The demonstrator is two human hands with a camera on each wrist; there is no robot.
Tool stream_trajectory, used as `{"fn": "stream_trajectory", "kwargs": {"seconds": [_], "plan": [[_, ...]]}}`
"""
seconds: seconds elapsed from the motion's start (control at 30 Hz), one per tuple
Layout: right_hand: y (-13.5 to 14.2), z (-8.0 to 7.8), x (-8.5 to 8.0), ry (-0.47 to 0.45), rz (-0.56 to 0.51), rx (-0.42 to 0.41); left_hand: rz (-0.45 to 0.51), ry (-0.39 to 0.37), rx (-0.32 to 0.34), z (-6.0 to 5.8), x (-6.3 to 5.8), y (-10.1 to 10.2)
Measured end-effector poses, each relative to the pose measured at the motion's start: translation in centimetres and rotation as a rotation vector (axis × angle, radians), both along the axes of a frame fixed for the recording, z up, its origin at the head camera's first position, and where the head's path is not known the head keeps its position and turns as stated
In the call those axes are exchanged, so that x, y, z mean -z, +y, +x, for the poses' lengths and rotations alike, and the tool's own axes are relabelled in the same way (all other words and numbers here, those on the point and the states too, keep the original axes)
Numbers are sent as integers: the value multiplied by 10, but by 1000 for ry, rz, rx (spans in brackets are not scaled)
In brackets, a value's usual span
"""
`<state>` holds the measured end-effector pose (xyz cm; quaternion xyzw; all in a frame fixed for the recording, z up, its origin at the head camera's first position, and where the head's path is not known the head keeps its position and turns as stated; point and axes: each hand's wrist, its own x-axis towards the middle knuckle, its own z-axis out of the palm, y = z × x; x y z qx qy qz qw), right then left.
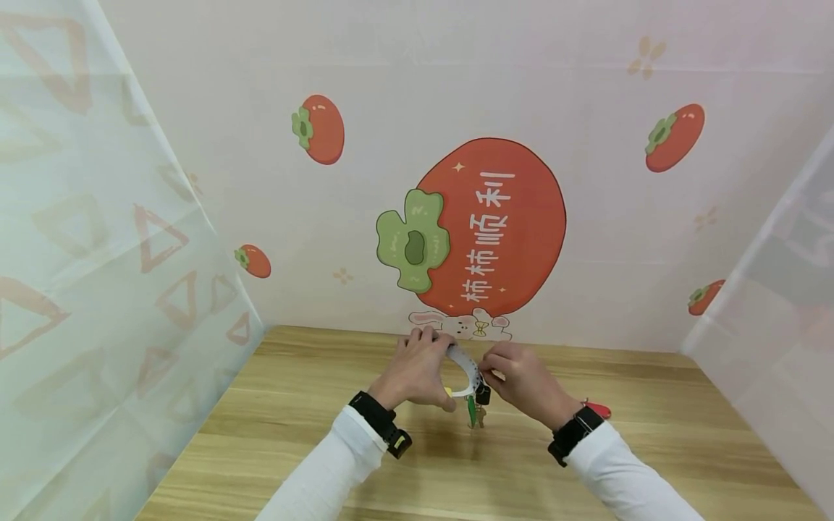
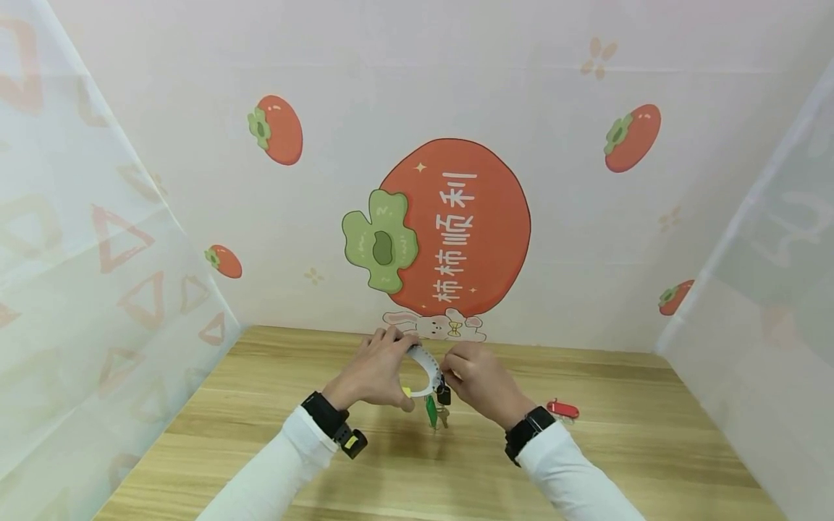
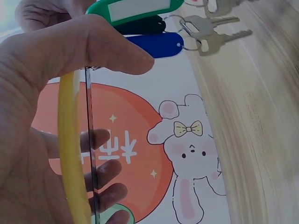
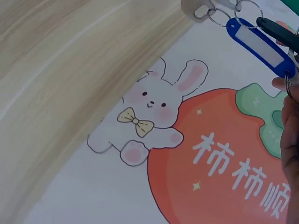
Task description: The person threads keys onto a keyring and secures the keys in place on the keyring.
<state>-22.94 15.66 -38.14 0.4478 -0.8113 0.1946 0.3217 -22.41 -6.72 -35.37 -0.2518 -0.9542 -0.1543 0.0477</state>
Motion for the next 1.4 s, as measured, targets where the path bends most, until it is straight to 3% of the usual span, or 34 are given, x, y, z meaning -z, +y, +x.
{"fn": "stream_trajectory", "kwargs": {"seconds": [0.23,0.33,0.4,0.5,0.77,0.87,0.97,1.13,1.2,1.4], "plan": [[1,3,-3,-470,-156,127,-8,42,-17,0,2,2],[0,5,-5,-570,-197,165,-20,57,-24,0,2,3],[0,5,-6,-572,-207,173,-30,70,-26,0,2,3],[-1,5,-7,-497,-189,157,-36,83,-22,-1,2,4],[-1,-1,-4,-115,-11,53,-32,56,-10,-1,1,4],[0,-2,-3,-11,39,52,-29,43,-11,-2,1,4],[-1,0,-3,-51,39,121,-27,50,-18,-3,2,5],[-6,6,-6,-330,-85,300,-22,94,-34,-4,3,7],[-8,7,-8,-402,-143,347,-23,111,-42,-4,3,8],[-14,8,-10,-444,-203,392,-46,138,-57,-4,4,9]]}}
